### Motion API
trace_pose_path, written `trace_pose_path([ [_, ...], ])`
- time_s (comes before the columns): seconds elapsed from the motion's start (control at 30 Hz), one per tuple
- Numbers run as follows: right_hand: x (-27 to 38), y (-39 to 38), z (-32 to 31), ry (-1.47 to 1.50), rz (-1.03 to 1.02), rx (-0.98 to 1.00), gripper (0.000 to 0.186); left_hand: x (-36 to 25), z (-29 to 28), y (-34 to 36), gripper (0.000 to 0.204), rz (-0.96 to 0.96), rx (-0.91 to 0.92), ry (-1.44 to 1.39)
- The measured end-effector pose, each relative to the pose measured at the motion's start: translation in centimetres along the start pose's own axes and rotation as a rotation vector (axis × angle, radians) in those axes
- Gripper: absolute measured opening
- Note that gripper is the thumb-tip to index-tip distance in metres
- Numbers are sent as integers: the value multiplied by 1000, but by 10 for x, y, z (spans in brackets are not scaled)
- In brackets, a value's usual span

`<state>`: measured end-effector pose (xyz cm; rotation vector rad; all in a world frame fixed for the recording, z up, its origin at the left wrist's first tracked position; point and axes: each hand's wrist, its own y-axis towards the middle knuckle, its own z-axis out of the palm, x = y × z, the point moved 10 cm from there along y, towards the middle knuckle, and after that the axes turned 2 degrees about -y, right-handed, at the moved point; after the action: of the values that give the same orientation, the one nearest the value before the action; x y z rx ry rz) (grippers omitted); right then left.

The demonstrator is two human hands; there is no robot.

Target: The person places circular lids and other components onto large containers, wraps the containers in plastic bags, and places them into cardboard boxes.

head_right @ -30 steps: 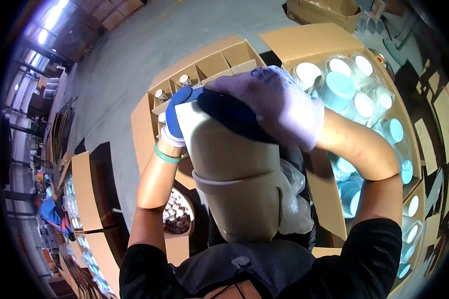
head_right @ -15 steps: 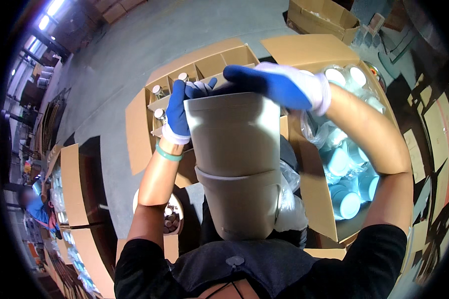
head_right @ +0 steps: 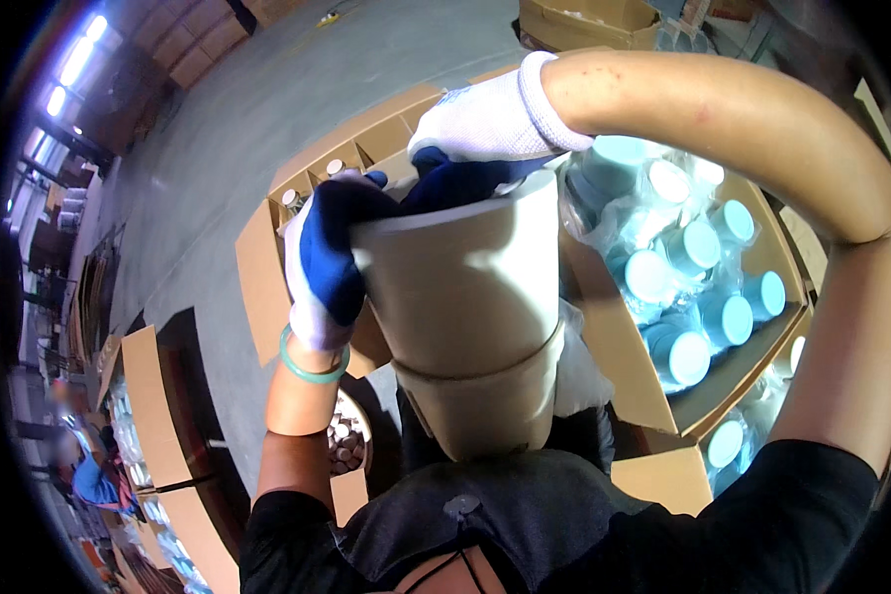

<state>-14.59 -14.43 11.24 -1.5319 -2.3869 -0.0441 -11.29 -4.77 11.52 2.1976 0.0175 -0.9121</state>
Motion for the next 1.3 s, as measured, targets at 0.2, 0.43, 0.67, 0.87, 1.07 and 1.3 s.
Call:
trace_pose_path([
  [0.2,-34,-24,33,-22,456,436,22,-6,36,2,18,3,-203,-542],
  [0.43,-40,-77,97,290,215,-185,36,82,-29,-46,38,-355,-286,-621],
  [0.67,-41,-98,226,492,470,-117,45,83,-36,-58,46,-258,-375,-810],
  [0.87,-225,-86,81,372,473,-862,17,118,-8,-46,40,-537,-318,-714],
  [1.07,-283,-16,78,1281,363,-886,24,151,-4,17,29,-447,-201,-367],
  [1.3,-234,28,81,1243,159,-601,34,198,26,106,81,56,7,748],
])
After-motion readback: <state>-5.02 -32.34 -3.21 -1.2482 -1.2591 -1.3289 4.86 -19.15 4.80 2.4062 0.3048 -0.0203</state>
